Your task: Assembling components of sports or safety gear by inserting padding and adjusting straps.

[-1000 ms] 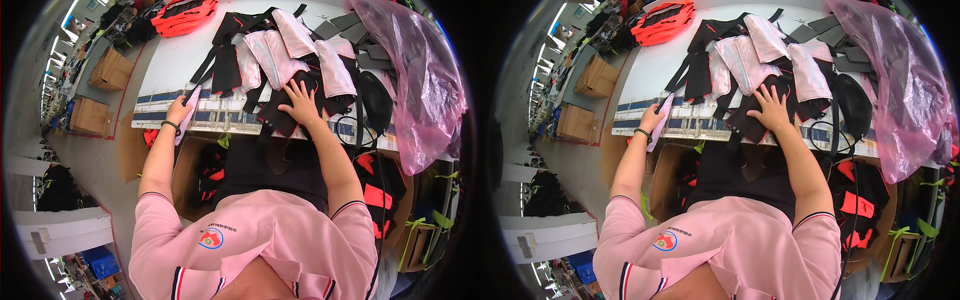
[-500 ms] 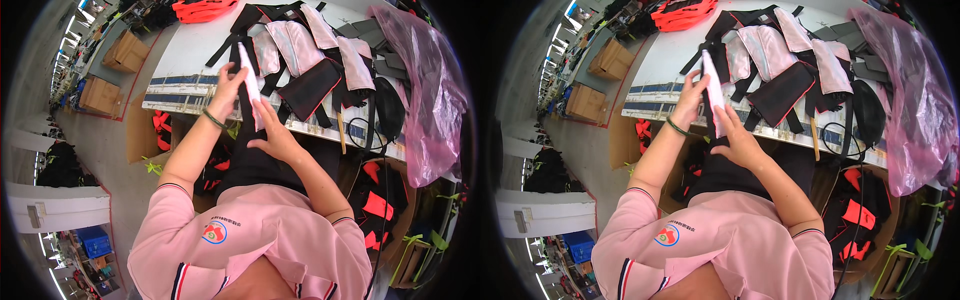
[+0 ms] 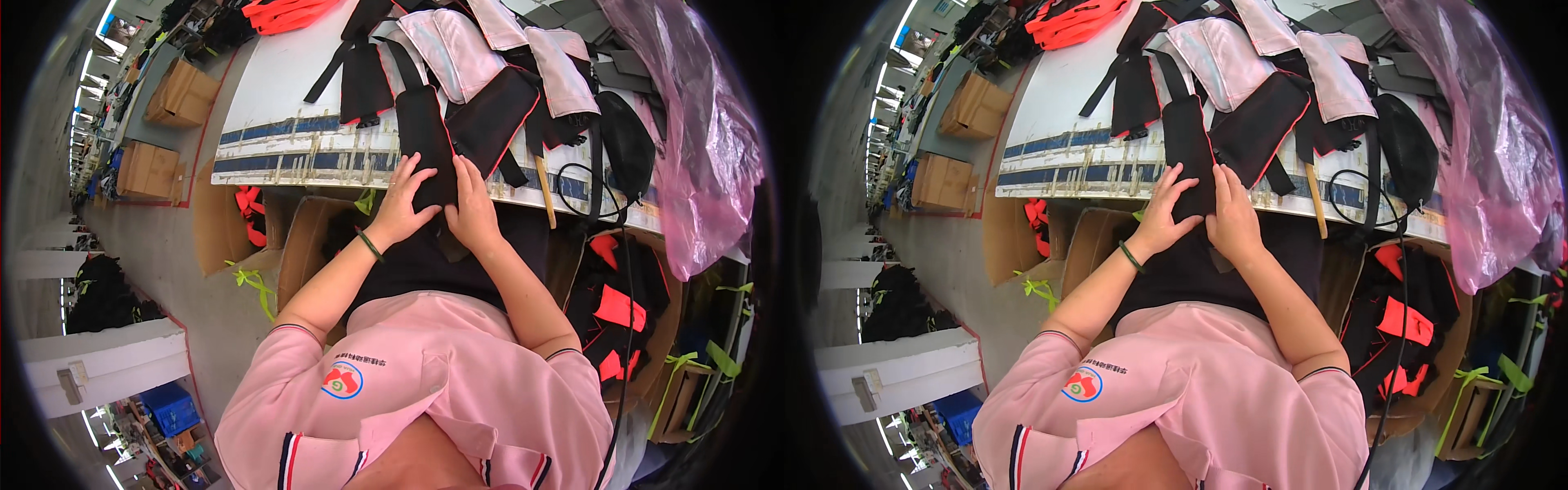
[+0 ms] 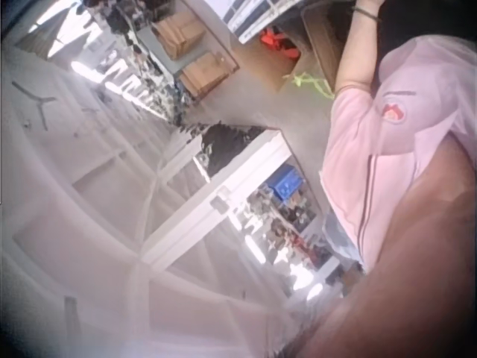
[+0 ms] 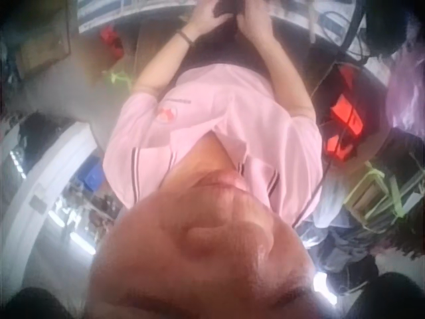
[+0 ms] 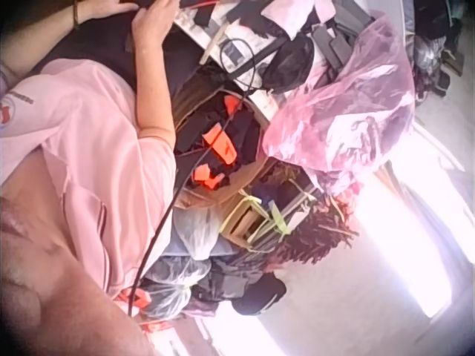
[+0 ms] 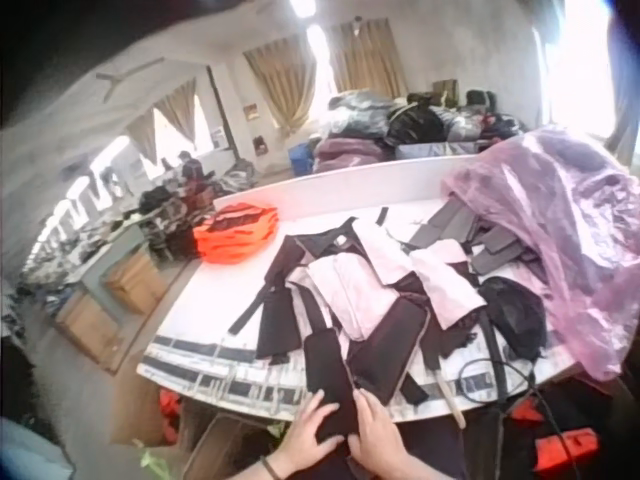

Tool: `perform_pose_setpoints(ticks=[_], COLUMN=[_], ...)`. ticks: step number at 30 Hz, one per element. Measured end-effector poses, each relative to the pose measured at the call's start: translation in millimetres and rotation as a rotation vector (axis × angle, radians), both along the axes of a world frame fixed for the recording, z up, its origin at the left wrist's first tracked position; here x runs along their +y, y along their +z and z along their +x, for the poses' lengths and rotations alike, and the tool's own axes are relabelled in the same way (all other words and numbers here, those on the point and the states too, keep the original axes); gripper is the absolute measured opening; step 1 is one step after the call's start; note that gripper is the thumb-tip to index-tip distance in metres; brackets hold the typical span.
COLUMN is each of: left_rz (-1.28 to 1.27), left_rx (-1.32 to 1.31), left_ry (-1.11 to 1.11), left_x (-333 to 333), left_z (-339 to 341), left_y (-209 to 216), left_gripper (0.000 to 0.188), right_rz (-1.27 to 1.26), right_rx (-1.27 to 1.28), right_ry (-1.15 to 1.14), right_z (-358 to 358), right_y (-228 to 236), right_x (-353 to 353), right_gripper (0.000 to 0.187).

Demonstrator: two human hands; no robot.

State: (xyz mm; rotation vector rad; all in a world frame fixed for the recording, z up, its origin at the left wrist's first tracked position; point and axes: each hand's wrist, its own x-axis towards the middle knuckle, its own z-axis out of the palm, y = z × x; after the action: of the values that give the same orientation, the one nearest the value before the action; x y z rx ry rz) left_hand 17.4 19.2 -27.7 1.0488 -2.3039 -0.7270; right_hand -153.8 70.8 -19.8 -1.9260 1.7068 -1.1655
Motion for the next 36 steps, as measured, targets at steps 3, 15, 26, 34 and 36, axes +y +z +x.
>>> perform_pose_setpoints(ticks=[3,15,26,34,36], left_rz=[-0.02,-0.195,0.187,1.099,1.273], left_rx=[0.081,0.319,0.523,1.297,1.347], left_ry=[0.065,0.182,0.408,0.112,0.047], left_x=[5.7,4.2,10.2,3.8,-2.2], left_z=[-8.5,-14.5,3.4,2.5,8.4], left_y=[-0.6,-2.2,1.1,27.6,12.4], left_gripper=[0.048,0.024,0.033,0.027,0.032], right_rz=[0.026,-0.06,-0.159,-0.163,-0.178], right_rx=[0.029,0.104,-0.518,-0.554,-0.533], right_ry=[0.08,-0.029,-0.085,-0.079,-0.091], right_z=[5.0,23.7,26.3,17.9,13.2], right_y=[1.2,10.6,34.5,37.1,37.5], right_x=[-6.0,-26.4,-35.3,-25.2,-21.4], right_gripper=[0.07,0.022,0.026,0.028,0.024])
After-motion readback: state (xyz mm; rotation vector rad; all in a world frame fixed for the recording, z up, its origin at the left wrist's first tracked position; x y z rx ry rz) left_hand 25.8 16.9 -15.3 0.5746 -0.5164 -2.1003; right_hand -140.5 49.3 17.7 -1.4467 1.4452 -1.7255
